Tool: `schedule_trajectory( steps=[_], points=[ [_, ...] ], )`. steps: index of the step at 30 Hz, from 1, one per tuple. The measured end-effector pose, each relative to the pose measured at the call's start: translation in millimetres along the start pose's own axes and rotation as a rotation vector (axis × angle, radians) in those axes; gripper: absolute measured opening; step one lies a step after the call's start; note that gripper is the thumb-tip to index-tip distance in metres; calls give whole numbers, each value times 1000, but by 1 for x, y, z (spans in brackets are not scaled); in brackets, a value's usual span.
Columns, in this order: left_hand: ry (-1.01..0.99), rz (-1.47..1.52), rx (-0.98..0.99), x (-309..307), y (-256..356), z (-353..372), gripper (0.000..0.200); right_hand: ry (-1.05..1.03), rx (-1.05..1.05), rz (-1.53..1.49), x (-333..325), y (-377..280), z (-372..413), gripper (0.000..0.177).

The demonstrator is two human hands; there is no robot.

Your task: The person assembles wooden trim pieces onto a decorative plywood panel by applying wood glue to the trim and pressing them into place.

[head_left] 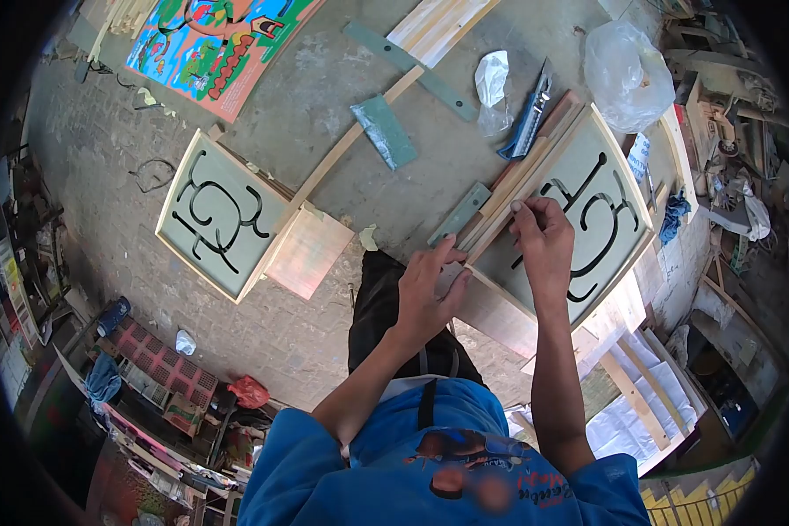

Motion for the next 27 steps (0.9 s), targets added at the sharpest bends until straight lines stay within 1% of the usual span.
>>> schedule_trajectory(
  steps=[5,10,12,13,15,16,18,21,25,27],
  points=[
    [-12,-14,19,-3,2,-3,65,-24,32,-107,0,0,0,23],
    [-39,-9,42,-12,6,-14,60,-39,41,-130,-1,0,-1,25],
    [-20,-67,52,-19,11,-20,51,-53,64,-137,-2,-4,0,29],
    [-21,-68,57,-19,11,-24,51,-51,61,-141,-4,-5,0,29],
    [-19,-42,39,-17,11,-38,35,-32,78,-179,-8,-6,-1,28],
    [-20,-42,50,-14,12,-49,35,-26,72,-185,-9,-4,-4,28],
    [-61,0,73,-7,24,-81,24,69,-19,-178,-16,-1,-12,22],
    [-91,49,65,12,42,-123,19,145,-62,-204,-27,-5,-27,22],
    [-140,15,88,46,47,-155,21,209,-13,-265,-37,-20,-56,26],
    [-147,-66,145,56,51,-166,19,228,6,-290,-41,-28,-71,27]
  ],
)
Point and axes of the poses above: each hand's wrist, its own z-axis away from the middle knuckle, its own x-axis out of the palm, y = z × x, the point moved 3 cm from there along -z, towards the middle knuckle, and after that the axes turned 9 degrees about -z, right-handed, at the moved point
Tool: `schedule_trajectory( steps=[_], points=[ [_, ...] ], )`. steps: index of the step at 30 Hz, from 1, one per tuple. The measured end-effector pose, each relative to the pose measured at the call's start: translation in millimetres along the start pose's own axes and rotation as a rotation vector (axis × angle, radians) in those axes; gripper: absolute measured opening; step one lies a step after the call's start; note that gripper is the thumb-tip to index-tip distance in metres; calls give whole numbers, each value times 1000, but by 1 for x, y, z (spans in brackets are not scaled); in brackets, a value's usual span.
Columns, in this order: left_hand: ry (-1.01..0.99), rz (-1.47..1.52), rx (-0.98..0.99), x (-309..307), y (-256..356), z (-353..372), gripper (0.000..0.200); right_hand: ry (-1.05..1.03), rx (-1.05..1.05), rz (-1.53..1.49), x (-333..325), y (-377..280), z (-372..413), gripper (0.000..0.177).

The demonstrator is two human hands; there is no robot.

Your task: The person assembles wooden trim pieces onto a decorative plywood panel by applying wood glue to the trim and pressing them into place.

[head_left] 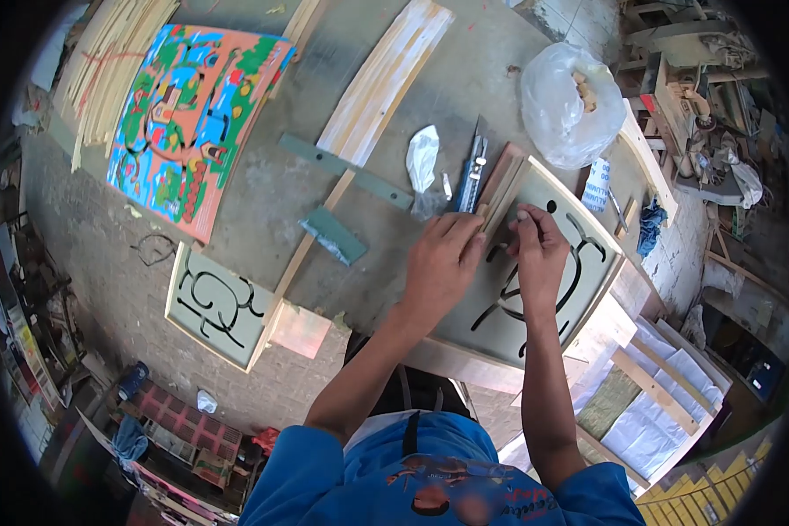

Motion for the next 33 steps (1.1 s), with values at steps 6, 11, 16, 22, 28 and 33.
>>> schedule_trajectory(
  steps=[6,11,16,22,28,33],
  points=[
    [-90,-2,-53,14,3,-10,26,4,19,32,-4,-2,-35,27],
    [-120,-11,-63,12,5,-11,26,-19,20,49,0,-4,-43,24],
    [-79,7,-45,16,4,-8,26,3,-27,77,0,2,-45,21],
    [-79,-34,17,18,3,-7,26,-9,-25,49,0,-1,-45,21],
    [-100,-18,-8,17,4,-6,27,-21,-29,38,0,-1,-44,21],
    [-75,-13,15,17,4,-5,28,-21,-30,36,0,-2,-45,20]
  ],
)
Point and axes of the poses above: each hand's wrist, its own z-axis away from the middle knuckle, its own x-axis out of the palm, y = z × x, the point moved 3 cm from there along -z, towards the middle knuckle, and after that the axes turned 9 degrees about -z, right-handed, at the moved point
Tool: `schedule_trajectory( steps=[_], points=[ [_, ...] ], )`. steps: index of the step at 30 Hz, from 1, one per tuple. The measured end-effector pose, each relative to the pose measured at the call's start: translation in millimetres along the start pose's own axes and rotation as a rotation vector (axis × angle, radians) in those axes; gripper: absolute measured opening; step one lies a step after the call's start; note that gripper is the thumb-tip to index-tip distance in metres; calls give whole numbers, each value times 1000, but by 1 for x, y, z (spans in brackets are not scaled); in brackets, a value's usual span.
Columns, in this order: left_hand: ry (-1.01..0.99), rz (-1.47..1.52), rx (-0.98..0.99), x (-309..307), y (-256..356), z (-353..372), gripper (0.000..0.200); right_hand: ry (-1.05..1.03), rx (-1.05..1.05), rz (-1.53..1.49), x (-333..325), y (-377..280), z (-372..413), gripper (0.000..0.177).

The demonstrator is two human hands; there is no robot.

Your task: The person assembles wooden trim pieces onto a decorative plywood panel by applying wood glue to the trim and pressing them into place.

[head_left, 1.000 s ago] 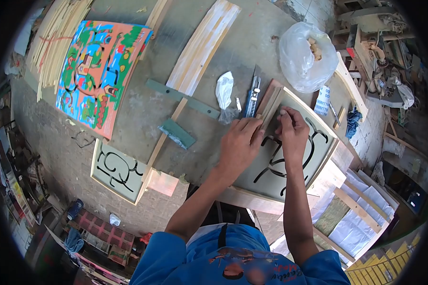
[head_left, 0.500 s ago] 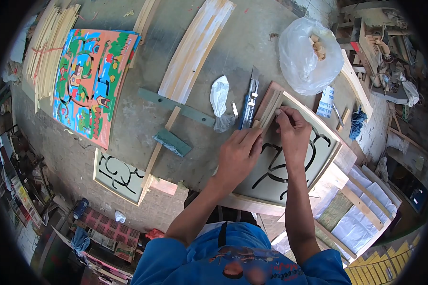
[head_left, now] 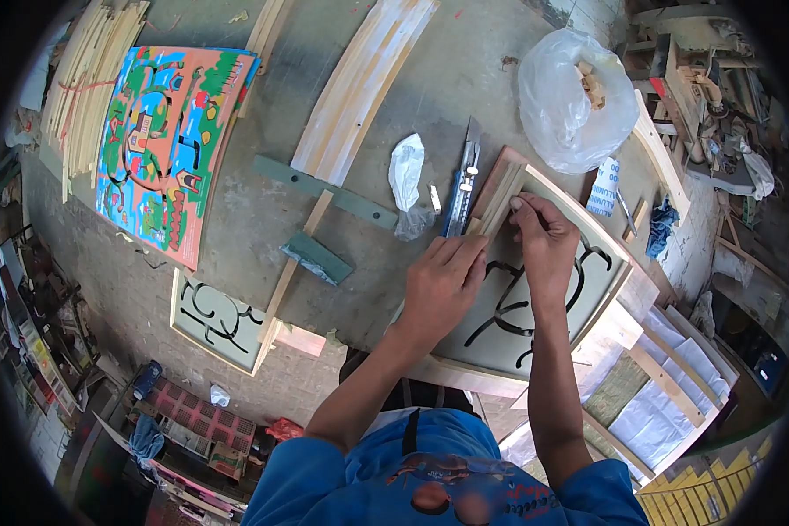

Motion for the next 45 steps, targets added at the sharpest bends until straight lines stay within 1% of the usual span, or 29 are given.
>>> schedule_trajectory(
  steps=[5,8,10,12,13,15,16,17,19,20,22,23,25,26,27,29,31,32,33,34,35,37,41,45],
  points=[
    [-9,-3,1,0,-1,0,29,-2,-5,-20,0,2,-1,20],
    [9,13,-18,1,0,0,28,-4,5,49,0,0,-2,20],
    [31,22,-32,0,1,0,28,11,-44,78,0,2,-3,21],
    [-24,30,-118,-2,0,1,29,8,-17,71,-2,-3,-1,22],
    [-29,27,-123,-3,0,2,29,3,10,64,-2,-5,1,23],
    [-21,73,-170,-6,-3,6,25,13,-6,-2,-6,-7,5,26],
    [10,58,-140,-10,-6,8,20,11,-36,-25,-12,-4,7,25],
    [-4,53,-151,-19,-5,13,20,10,-64,-48,-18,-2,11,25],
    [46,131,-241,-43,-5,20,19,23,-56,-27,-27,-8,28,23],
    [43,126,-245,-50,-11,31,19,-10,-68,-45,-33,-6,35,22],
    [149,188,-345,-63,-31,59,22,-75,-106,-94,-37,-1,52,23],
    [156,186,-345,-67,-36,74,22,-81,-110,-95,-38,2,63,23],
    [152,165,-388,-74,-42,106,24,-217,-78,-15,-35,11,89,22],
    [166,164,-391,-73,-41,120,24,-266,-65,15,-35,22,101,18],
    [152,148,-410,-70,-40,134,27,-278,-72,17,-34,32,111,18],
    [148,136,-438,-61,-36,158,31,-372,-129,71,-27,44,133,14],
    [182,138,-342,-50,-31,175,37,-404,-162,103,-21,46,148,13],
    [171,103,-304,-47,-29,184,46,-436,-208,206,-19,48,154,13],
    [186,106,-306,-42,-29,190,46,-466,-255,309,-17,50,159,14],
    [216,108,-278,-37,-29,194,50,-515,-242,307,-16,57,163,19],
    [248,109,-249,-34,-28,197,55,-525,-251,314,-15,56,167,19],
    [289,119,-239,-29,-27,202,58,-594,-356,433,-11,52,174,23],
    [350,121,-256,-18,-27,208,66,-628,-416,497,-11,54,181,26],
    [412,162,-266,-10,-28,208,70,-606,-477,511,-10,60,183,24]
  ],
)
Point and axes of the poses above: each hand's wrist, its own z-axis away from the middle knuckle, its own x-axis out of the palm, y = z × x, the point moved 3 cm from there along -z, towards the middle knuckle, and after that the axes turned 9 degrees about -z, right-handed, at the moved point
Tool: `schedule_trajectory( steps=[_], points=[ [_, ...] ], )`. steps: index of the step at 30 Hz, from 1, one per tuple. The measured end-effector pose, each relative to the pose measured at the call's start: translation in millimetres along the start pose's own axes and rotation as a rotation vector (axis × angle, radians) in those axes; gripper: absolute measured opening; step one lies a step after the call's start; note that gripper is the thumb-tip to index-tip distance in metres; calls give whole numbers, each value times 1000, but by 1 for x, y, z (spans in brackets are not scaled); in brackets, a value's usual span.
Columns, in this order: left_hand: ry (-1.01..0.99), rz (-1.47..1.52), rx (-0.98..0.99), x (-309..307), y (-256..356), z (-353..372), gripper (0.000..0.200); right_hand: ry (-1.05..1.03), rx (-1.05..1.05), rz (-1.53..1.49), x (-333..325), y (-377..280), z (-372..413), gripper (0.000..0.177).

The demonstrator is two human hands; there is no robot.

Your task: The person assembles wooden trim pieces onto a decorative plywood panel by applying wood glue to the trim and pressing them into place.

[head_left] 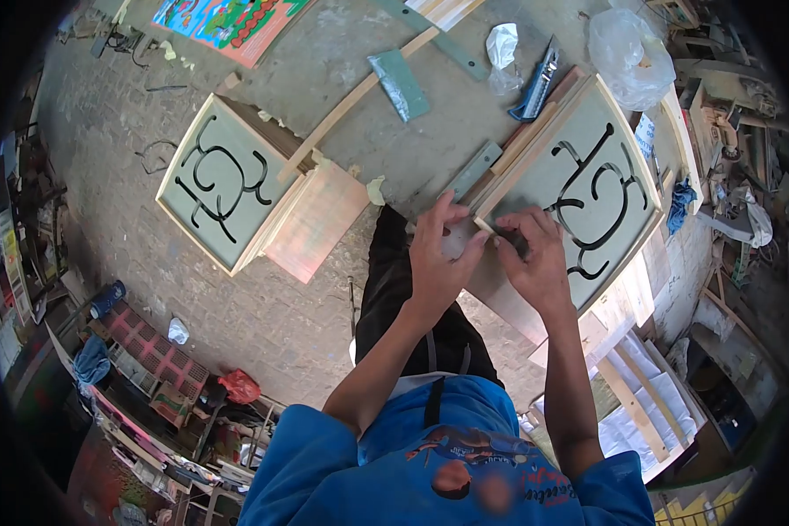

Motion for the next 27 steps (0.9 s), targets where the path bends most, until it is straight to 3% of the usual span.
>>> schedule_trajectory(
  steps=[8,11,13,14,16,18,20,22,24,27],
  points=[
    [105,33,-1,9,-4,4,76,-20,22,8,1,-2,-1,21],
    [138,80,5,11,-5,5,77,29,-65,-29,-3,-4,6,19],
    [157,70,28,14,-12,7,77,254,-101,-52,-15,-1,22,13],
    [175,62,50,17,-12,8,76,266,-92,-45,-20,0,32,13],
    [156,60,56,17,-11,7,76,511,235,-373,-42,14,65,25],
    [144,60,52,15,-4,6,72,609,270,-350,-67,25,91,34],
    [136,70,-39,19,-7,9,68,821,273,-588,-86,52,130,28],
    [116,58,21,22,-6,9,68,964,351,-705,-96,91,177,21],
    [162,60,12,20,-3,8,70,1029,537,-691,-92,118,217,21],
    [140,47,51,20,-6,7,71,858,693,-759,-69,128,245,31]
  ],
)
Point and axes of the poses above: each hand's wrist, its own z-axis away from the middle knuckle, its own x-axis out of the palm, y = z × x, the point moved 3 cm from there along -z, towards the middle knuckle, and after that the axes turned 9 degrees about -z, right-handed, at the moved point
